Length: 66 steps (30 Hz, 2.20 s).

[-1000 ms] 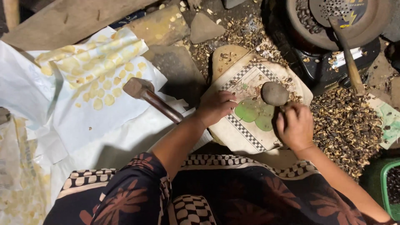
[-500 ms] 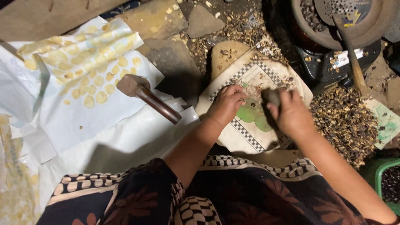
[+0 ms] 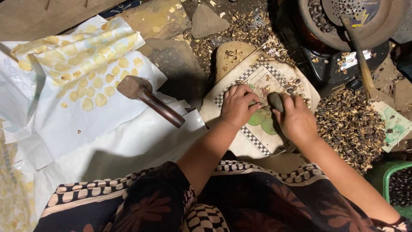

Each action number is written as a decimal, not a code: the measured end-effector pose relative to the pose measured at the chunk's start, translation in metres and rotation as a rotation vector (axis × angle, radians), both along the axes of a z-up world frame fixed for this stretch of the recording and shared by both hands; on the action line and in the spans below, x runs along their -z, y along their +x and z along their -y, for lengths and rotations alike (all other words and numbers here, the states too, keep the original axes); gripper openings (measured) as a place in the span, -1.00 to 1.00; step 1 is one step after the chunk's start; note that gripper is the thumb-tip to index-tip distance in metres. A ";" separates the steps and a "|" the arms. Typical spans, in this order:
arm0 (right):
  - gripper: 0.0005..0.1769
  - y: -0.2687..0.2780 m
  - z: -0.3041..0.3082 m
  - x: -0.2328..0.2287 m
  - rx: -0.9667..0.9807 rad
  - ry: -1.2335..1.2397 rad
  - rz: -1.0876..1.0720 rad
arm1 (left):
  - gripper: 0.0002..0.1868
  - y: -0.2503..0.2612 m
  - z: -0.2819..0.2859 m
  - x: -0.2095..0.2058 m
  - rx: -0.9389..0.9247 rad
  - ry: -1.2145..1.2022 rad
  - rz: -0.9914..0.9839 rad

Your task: Cracking nut shells with a wooden mallet and extracting the nuts on a flat stone surface.

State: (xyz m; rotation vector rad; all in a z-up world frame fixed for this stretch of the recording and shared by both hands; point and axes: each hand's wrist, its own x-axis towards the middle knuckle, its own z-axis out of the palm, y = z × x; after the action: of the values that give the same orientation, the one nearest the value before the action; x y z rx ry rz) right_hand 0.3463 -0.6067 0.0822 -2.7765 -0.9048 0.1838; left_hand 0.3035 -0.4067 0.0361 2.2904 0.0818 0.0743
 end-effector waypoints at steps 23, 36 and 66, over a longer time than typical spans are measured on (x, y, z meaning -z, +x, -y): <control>-0.43 -0.009 -0.028 -0.029 0.174 0.112 -0.177 | -0.73 -0.015 0.001 0.000 -0.115 0.162 0.190; -0.47 0.017 -0.042 -0.008 0.138 -0.071 -0.467 | -0.79 -0.022 -0.017 0.044 -0.160 0.106 0.301; -0.35 0.003 -0.058 -0.033 -0.304 -0.351 0.047 | -0.78 -0.022 -0.011 0.031 -0.281 0.069 0.290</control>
State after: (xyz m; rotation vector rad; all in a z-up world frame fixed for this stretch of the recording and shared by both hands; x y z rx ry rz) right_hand 0.3493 -0.5488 0.1151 -2.9451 -1.4294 0.3586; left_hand 0.2813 -0.3959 0.0049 2.2977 0.2519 0.5603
